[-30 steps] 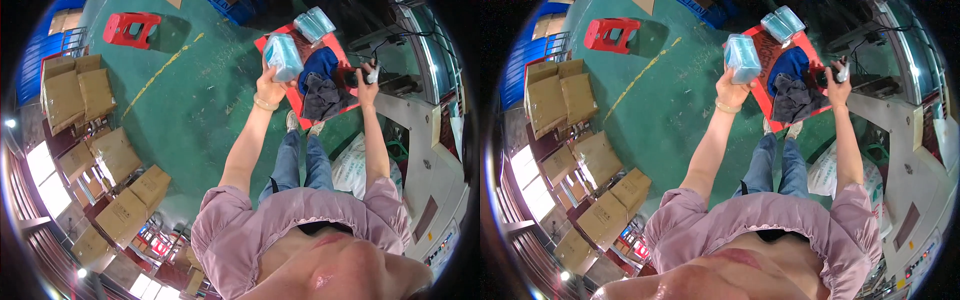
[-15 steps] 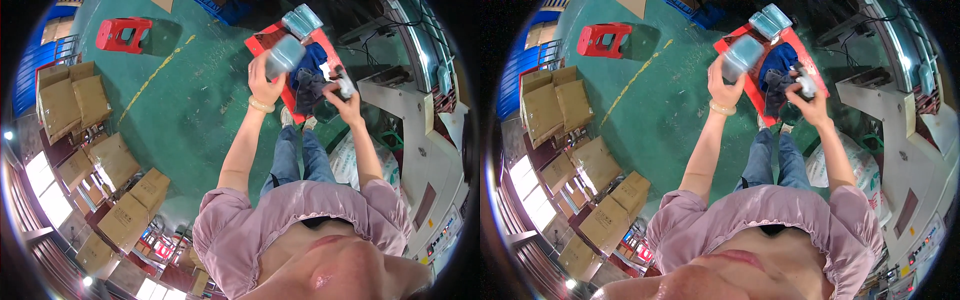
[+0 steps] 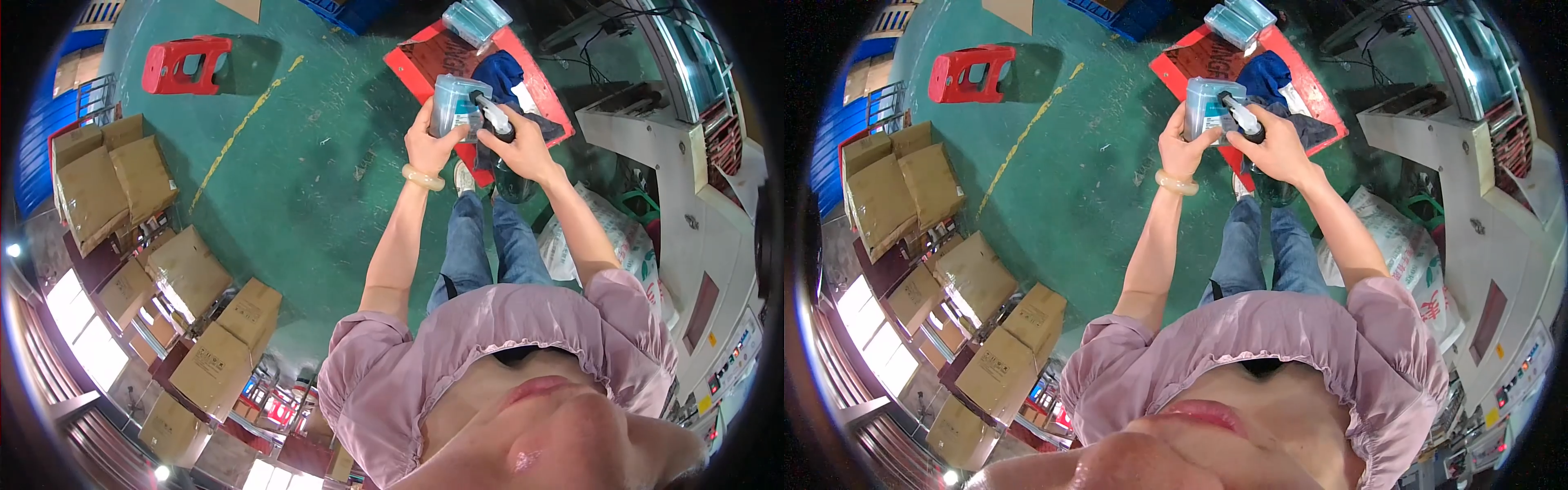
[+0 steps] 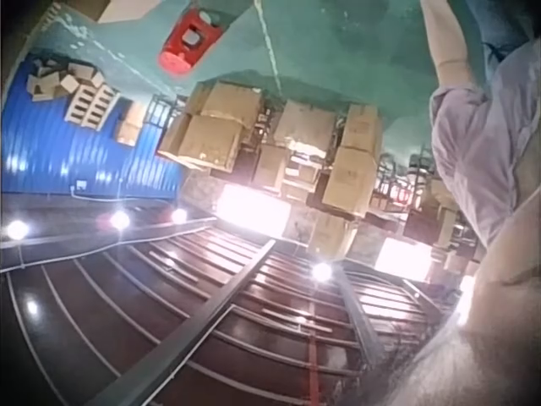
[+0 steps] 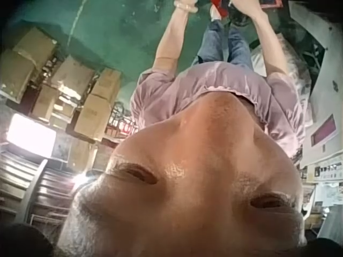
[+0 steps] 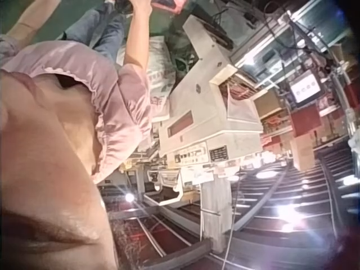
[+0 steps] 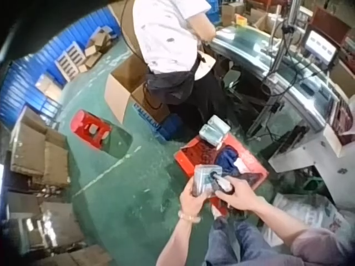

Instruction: Packaging small blue product boxes into a larger cardboard box on a factory production floor.

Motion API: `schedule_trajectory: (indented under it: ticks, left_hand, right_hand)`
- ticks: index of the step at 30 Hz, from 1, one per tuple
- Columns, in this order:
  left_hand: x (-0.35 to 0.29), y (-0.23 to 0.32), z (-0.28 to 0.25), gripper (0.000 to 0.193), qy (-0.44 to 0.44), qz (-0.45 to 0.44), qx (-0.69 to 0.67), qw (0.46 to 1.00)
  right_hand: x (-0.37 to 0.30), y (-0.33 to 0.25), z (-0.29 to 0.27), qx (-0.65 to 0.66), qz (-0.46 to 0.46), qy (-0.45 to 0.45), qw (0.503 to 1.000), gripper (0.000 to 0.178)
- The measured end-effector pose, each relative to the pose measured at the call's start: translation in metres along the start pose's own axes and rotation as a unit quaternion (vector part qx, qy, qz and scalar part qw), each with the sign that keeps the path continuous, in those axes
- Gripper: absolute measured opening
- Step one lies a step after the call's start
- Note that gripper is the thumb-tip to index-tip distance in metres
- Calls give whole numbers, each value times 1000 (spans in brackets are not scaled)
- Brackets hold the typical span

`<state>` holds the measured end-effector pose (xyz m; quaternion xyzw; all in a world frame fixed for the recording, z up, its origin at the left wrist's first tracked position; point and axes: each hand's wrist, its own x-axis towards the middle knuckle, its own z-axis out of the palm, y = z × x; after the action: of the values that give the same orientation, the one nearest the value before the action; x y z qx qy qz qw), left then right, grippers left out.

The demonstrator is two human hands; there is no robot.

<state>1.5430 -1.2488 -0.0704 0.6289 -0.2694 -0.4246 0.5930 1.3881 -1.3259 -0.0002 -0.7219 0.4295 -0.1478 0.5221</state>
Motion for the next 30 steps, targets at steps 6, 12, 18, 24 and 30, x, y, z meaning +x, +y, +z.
schedule_trajectory:
  ticks: [6, 12, 18, 24, 30]
  left_hand:
    - [-7, -5, -3, 63, -17, 9, -15, 1000]
    - [-11, -4, -4, 67, -32, 23, -56, 998]
    - [-8, -9, -5, 70, -29, 26, -49, 998]
    - [-11, -20, -9, 67, -8, -25, -96, 995]
    - [-21, -39, -11, 68, 23, -155, -62, 986]
  right_hand:
    - [-3, 11, -4, -13, 41, 9, 999, 35]
    - [-11, 5, -12, -6, 35, -33, 999, 32]
    - [-10, 31, -20, -12, -4, 54, 998, 29]
    - [45, 98, -54, -5, -110, 332, 937, 21]
    - [68, 142, -57, -40, -127, 348, 928, 46]
